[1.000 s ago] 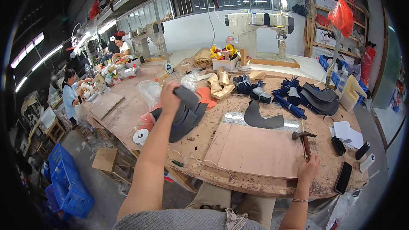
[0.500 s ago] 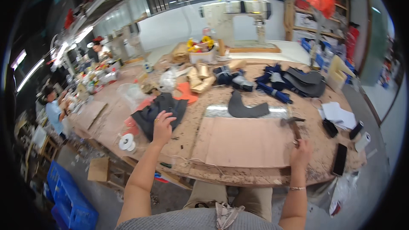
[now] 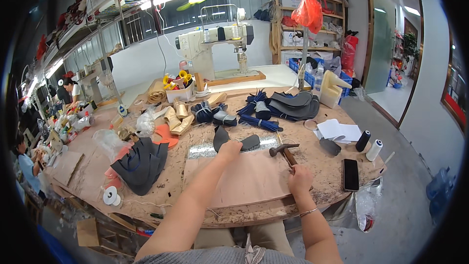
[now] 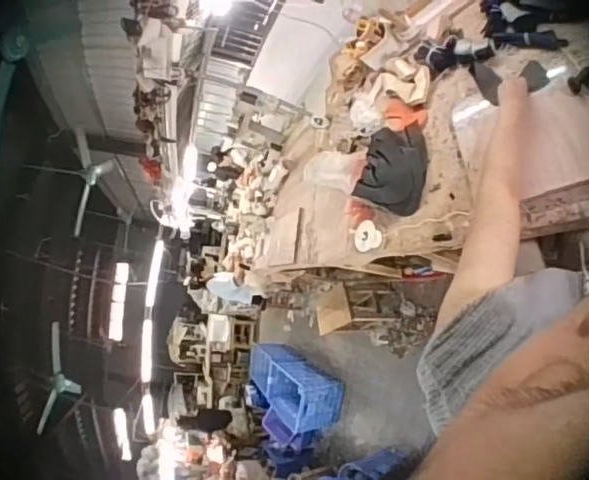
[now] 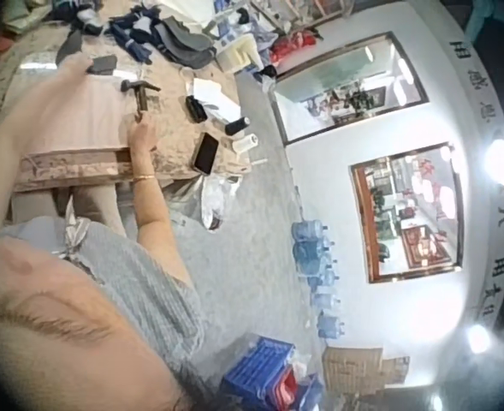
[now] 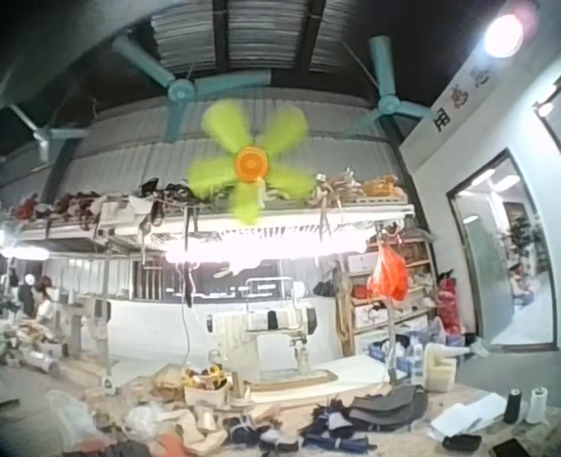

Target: The person uses a wooden mallet to repeatedly tap and shape the edges of dark leather pieces on a workbench. They handle several pieces one by one, tapping along the curved edges, then gather the finished pieces into a stack.

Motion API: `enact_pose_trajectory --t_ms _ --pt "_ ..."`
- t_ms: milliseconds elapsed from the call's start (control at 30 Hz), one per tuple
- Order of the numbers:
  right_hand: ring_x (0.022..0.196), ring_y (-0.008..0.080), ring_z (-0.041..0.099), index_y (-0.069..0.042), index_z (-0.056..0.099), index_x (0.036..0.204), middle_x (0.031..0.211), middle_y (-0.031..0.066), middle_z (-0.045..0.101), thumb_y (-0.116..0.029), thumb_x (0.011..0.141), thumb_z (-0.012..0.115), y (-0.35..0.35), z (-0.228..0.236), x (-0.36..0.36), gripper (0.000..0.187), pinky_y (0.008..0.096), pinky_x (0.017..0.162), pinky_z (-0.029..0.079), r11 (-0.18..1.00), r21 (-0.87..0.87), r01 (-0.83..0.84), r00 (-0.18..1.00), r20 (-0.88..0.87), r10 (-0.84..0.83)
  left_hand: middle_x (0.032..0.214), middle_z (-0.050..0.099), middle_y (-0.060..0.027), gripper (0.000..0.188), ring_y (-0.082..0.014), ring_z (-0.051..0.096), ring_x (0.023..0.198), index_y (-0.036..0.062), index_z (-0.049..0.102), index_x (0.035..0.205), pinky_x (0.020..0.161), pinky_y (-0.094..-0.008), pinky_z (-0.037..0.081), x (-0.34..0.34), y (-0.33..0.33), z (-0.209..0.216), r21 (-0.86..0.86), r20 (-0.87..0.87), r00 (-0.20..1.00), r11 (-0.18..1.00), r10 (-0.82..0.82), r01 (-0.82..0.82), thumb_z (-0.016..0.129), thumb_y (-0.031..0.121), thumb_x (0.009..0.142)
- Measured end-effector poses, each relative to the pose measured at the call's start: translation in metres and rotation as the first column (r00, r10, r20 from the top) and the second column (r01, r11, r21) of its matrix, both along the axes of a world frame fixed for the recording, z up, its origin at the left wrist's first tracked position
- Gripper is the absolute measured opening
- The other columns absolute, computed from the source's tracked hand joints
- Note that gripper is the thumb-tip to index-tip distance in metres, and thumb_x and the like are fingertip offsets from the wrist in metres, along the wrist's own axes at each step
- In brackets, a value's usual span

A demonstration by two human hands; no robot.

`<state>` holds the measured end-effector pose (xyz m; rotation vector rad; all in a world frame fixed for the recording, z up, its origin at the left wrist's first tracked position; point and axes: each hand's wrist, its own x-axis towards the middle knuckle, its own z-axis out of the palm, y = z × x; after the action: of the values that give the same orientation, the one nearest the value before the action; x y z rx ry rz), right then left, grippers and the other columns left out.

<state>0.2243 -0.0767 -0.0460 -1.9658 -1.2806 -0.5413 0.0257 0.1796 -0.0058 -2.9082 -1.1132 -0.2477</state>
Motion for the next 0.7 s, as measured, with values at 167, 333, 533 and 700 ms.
enact_pose_trajectory --t_ms 167,333,533,700 --pt "0.083 0.0303 0.06 -0.011 0.066 0.088 0.082 0.0071 0.065 -0.013 0.071 0.067 -0.002 0.007 -0.007 0.018 0.0431 0.074 0.048 1.0 -0.009 0.0 0.999 -0.051 -0.001 0.098 0.066 -0.009 0.023 -0.0296 0.065 0.095 0.0097 0.066 0.105 0.08 -0.0408 0.054 -0.037 -0.02 0.02 0.29 0.366 0.926 0.957 -0.091 -0.021 0.058 0.006 0.083" --pt "0.087 0.0308 0.06 -0.011 0.067 0.094 0.088 0.0073 0.065 -0.018 0.074 0.07 -0.004 0.008 -0.014 0.022 0.0435 0.077 0.047 1.0 -0.027 0.007 0.996 -0.083 -0.009 0.098 0.067 -0.0047 0.028 -0.0251 0.065 0.094 0.0113 0.067 0.108 0.08 -0.0392 0.053 -0.115 -0.126 0.03 0.284 0.163 0.981 0.957 -0.108 0.058 0.062 0.008 0.081" --pt "0.093 0.0299 0.06 -0.013 0.066 0.106 0.098 0.0067 0.066 -0.03 0.079 0.074 -0.002 0.009 -0.016 0.033 0.0455 0.082 0.044 0.999 -0.041 -0.034 0.998 -0.053 0.032 0.119 0.065 -0.0094 0.039 -0.0297 0.059 0.113 0.0055 0.066 0.117 0.094 -0.04 0.049 -0.169 -0.192 -0.008 0.233 0.411 0.886 0.964 -0.214 0.125 0.063 0.007 0.079" --pt "0.1 0.0275 0.057 -0.013 0.068 0.105 0.101 0.0041 0.065 -0.026 0.08 0.073 -0.015 0.026 -0.027 0.028 0.046 0.091 0.038 0.997 0.057 -0.043 0.981 0.192 0.031 0.118 0.064 -0.0092 0.042 -0.0299 0.058 0.114 0.0056 0.066 0.116 0.098 -0.0396 0.048 -0.202 -0.226 -0.002 0.123 0.442 0.867 0.973 -0.229 0.194 0.065 0.0 0.075"
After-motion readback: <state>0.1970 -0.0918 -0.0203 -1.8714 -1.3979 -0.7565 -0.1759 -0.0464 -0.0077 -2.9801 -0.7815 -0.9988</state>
